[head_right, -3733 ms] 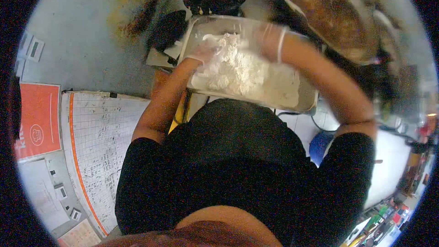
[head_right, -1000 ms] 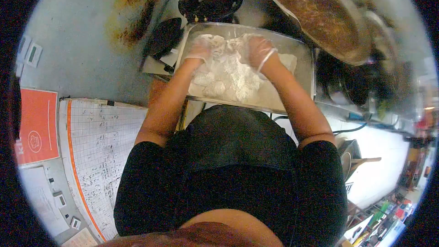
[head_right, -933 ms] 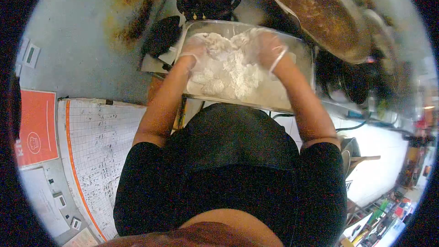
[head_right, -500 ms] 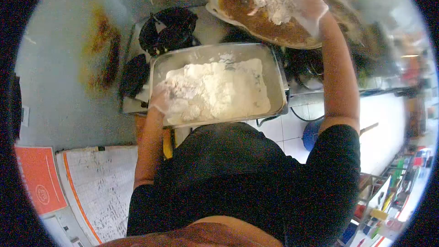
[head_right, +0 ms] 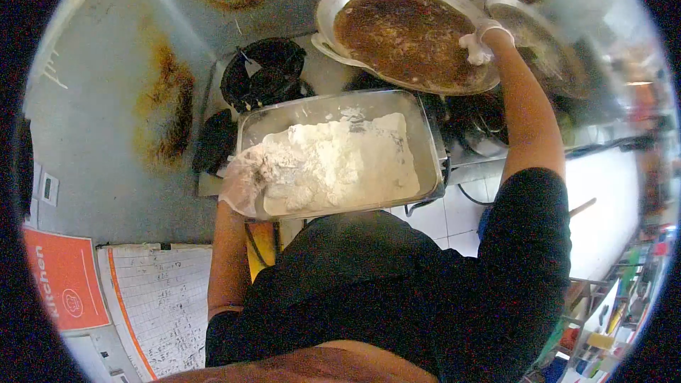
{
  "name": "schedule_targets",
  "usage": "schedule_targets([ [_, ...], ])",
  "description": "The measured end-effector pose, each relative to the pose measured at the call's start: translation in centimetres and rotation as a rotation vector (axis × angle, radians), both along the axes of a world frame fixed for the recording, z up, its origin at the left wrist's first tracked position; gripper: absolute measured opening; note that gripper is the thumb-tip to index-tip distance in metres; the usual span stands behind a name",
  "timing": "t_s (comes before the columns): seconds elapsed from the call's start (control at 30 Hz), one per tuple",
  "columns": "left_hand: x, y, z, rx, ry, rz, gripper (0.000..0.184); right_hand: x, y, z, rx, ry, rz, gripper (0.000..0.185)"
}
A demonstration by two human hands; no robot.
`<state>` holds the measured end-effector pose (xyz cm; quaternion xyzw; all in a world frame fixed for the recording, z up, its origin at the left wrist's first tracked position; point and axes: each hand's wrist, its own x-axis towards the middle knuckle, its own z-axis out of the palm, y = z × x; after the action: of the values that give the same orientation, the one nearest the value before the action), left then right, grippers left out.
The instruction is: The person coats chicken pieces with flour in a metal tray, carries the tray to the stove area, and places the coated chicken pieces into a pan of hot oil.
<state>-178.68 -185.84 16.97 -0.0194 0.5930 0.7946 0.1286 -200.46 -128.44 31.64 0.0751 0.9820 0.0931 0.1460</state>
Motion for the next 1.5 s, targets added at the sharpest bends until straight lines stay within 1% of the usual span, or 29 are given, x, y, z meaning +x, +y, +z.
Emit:
schedule_targets([
  [0.03,-0.2,0.4,0.8,0.078,0.003,0.005,0.032,-0.5,0.8,-0.7,0.058,0.004,-0.002,0.025],
  [0.13,-2.2,-0.2,2.5,-0.021,-0.011,0.007,0.031,-1.3,2.2,-1.4,0.172,0.108,0.017,0.026],
  [0.2,-2.6,1.0,7.5,-0.028,0.1,-0.074,0.03,-1.6,2.8,-0.6,0.2,0.219,0.066,0.028],
  [0.23,-3.9,1.5,8.8,-0.07,0.123,-0.084,0.031,-0.9,2.1,0.6,0.204,0.287,0.113,0.029],
  [0.3,-6.4,3.0,11.8,-0.111,0.149,-0.104,0.034,4.9,-3.1,5.0,0.287,0.368,0.187,0.03],
  [0.33,-7.2,4.1,13.8,-0.107,0.15,-0.116,0.036,7.9,-4.8,4.7,0.421,0.606,0.306,0.029],
  [0.37,-7.2,6.0,16.9,-0.089,0.17,-0.145,0.037,8.7,-4.6,3.8,0.299,0.76,0.342,0.028],
  [0.4,-7.6,8.2,18.9,-0.164,0.274,-0.137,0.037,9.4,-4.4,2.9,0.173,0.907,0.396,0.028],
  [0.47,-10.7,11.0,21.5,-0.199,0.292,-0.326,0.035,12.7,-7.0,3.5,-0.161,0.887,0.37,0.027],
  [0.5,-16.7,10.7,19.5,-0.934,0.882,-0.344,0.04,16.8,-10.8,5.5,-0.112,0.82,0.374,0.025],
  [0.53,-17.5,11.9,20.3,-1.383,1.138,-0.361,0.044,17.6,-10.8,3.8,-0.156,0.82,0.419,0.021],
  [0.57,-18.3,13.1,21.0,-1.804,1.429,-0.304,0.048,19.7,-11.5,3.1,-0.217,0.886,0.445,0.02],
  [0.6,-16.7,16.3,23.0,-1.941,1.34,-0.362,0.048,21.0,-11.4,1.4,-0.274,0.911,0.532,0.019],
  [0.63,-15.2,19.4,24.9,-2.075,1.25,-0.429,0.049,23.0,-12.6,2.7,-0.259,0.681,0.337,0.018],
  [0.67,-16.6,21.3,25.6,-2.211,1.093,-0.559,0.049,24.0,-12.2,1.7,-0.313,0.691,0.338,0.018],
  [0.7,-19.6,21.9,24.2,-2.135,1.045,-0.517,0.043,24.7,-11.6,0.5,-0.365,0.697,0.343,0.018],
  [0.8,-31.0,22.7,15.7,-1.948,1.005,-0.427,0.033,27.4,-9.4,-1.5,-0.457,0.768,0.31,0.017],
  [0.83,-32.8,23.4,14.7,-1.889,1.014,-0.403,0.032,28.2,-8.6,-1.9,-0.473,0.801,0.288,0.017],
  [0.93,-27.9,25.9,16.9,-2.055,0.952,-0.588,0.026,30.7,-6.1,-3.3,-0.665,0.726,-0.03,0.019],
  [1.03,-39.3,24.6,8.9,-2.499,1.182,-1.164,0.028,33.1,-4.3,-3.6,-0.767,0.68,-0.11,0.023],
  [1.13,-33.2,27.0,11.9,-2.194,1.044,-0.937,0.03,34.2,-3.6,-4.7,-0.76,0.713,-0.135,0.024],
  [1.2,-34.4,27.4,12.5,-2.041,0.919,-0.849,0.03,34.2,-3.8,-5.0,-0.771,0.66,-0.185,0.023],
  [1.23,-34.6,26.9,13.2,-2.026,0.948,-0.766,0.034,34.2,-4.0,-5.1,-0.774,0.632,-0.208,0.023],
  [1.3,-32.8,26.3,16.2,-1.983,1.003,-0.601,0.045,33.9,-4.8,-5.5,-0.803,0.652,-0.123,0.023],
  [1.33,-31.1,26.4,18.5,-1.925,0.858,-0.419,0.045,33.7,-5.3,-5.8,-0.815,0.66,-0.077,0.023],
  [1.37,-30.4,25.3,20.2,-2.07,0.973,-0.555,0.042,33.3,-5.9,-6.2,-0.811,0.627,-0.062,0.024],
  [1.4,-29.7,24.2,22.0,-2.193,1.114,-0.686,0.045,32.9,-6.6,-6.8,-0.808,0.593,-0.047,0.025],
  [1.47,-28.1,21.3,24.7,-2.312,1.284,-0.766,0.054,32.0,-8.2,-7.0,-0.752,0.502,0.016,0.025],
  [1.5,-25.6,19.2,25.6,-2.226,1.434,-0.724,0.049,31.5,-9.2,-6.9,-0.7,0.442,0.063,0.025],
])
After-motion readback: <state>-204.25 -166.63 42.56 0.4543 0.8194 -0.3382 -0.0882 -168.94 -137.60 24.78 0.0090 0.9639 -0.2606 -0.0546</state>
